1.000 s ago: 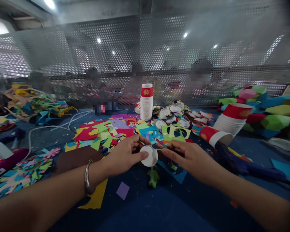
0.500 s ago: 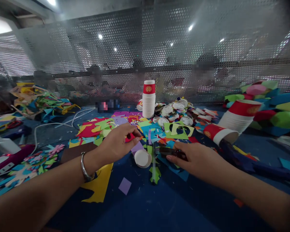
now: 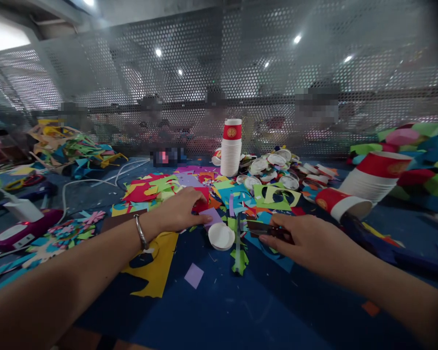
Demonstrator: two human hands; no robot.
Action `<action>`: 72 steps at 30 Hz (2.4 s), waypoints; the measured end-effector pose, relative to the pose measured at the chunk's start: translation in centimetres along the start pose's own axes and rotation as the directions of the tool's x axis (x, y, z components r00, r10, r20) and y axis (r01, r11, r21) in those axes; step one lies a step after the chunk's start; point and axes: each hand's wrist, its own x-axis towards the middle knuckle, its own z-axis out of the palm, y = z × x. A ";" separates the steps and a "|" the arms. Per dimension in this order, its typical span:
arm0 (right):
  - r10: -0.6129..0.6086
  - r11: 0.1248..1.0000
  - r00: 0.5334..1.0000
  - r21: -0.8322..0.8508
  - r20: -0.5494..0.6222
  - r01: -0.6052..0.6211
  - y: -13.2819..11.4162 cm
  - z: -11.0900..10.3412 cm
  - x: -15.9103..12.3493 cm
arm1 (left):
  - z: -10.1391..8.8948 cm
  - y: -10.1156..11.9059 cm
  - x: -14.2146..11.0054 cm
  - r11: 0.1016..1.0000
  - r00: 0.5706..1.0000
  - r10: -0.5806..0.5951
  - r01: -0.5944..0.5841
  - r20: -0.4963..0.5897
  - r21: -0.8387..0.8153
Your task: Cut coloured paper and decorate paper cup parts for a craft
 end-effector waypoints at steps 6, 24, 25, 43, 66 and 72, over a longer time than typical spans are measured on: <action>-0.002 1.000 1.000 -0.030 -0.002 0.002 -0.1 0.1 0.0 | 0.3 0.7 0.2 0.998 0.999 0.018 -0.015 0.044 -0.056; -0.011 0.998 1.000 0.057 -0.013 0.012 -0.7 -0.5 -0.1 | -0.6 2.3 0.6 0.738 0.972 -0.228 0.131 -0.061 -0.662; -0.006 0.997 1.000 0.082 -0.019 0.008 -0.8 -0.6 -0.1 | -0.7 2.5 0.5 0.716 0.970 -0.233 0.125 -0.067 -0.687; 0.041 0.837 0.983 0.544 -0.178 0.064 -1.4 -2.2 -0.3 | -0.8 6.6 -0.7 0.463 0.943 -0.302 0.016 -0.141 -0.886; -0.082 0.776 0.997 0.628 -0.006 0.068 -1.5 -1.0 -0.2 | 0.4 8.5 -1.1 0.346 0.986 -0.147 0.128 0.081 -0.929; -0.097 0.773 0.995 0.630 -0.005 0.078 -1.6 -1.1 -0.4 | 0.6 8.5 -1.2 0.338 0.988 -0.123 0.134 0.098 -0.932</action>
